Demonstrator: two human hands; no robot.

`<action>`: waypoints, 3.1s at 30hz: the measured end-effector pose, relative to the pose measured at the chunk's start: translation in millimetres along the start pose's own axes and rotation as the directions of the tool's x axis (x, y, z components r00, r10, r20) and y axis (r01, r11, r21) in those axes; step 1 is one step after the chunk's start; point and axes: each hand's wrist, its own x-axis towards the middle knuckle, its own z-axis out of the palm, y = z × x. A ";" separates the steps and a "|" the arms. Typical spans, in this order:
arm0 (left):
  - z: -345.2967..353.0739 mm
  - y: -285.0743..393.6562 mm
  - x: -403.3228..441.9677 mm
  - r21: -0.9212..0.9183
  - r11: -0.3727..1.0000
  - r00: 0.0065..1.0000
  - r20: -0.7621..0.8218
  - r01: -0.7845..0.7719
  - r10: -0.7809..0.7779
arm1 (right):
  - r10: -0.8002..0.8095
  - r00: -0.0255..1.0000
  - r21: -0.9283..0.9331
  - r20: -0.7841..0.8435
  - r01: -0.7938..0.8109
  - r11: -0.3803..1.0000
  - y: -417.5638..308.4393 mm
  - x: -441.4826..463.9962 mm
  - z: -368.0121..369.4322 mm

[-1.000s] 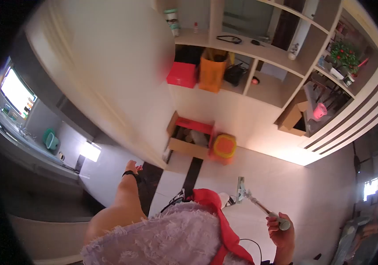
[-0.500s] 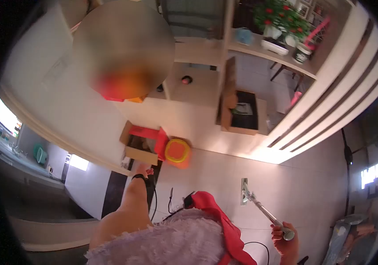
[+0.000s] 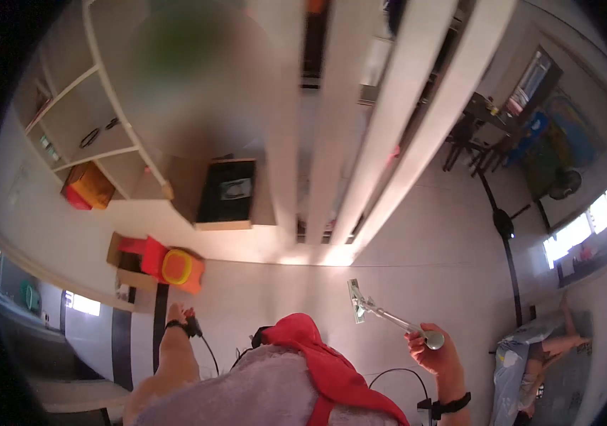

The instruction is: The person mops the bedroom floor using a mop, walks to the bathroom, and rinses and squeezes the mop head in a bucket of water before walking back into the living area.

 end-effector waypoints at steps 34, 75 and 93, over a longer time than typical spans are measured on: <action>743.0 -518.2 -318.5 -0.109 0.987 0.928 0.367 0.116 -0.069 | -0.235 0.971 0.213 0.036 0.222 0.951 -968.1 -68.4 -59.5; 2040.6 -963.2 -878.3 0.723 0.686 0.212 0.685 -0.081 -0.697 | -0.655 0.750 0.547 -0.090 0.587 0.597 -2007.5 48.6 -15.4; 2429.2 -1227.2 -1023.8 0.865 0.462 -0.143 0.441 -0.197 -0.886 | -0.471 0.877 0.362 0.099 0.409 0.838 -2408.6 69.6 40.0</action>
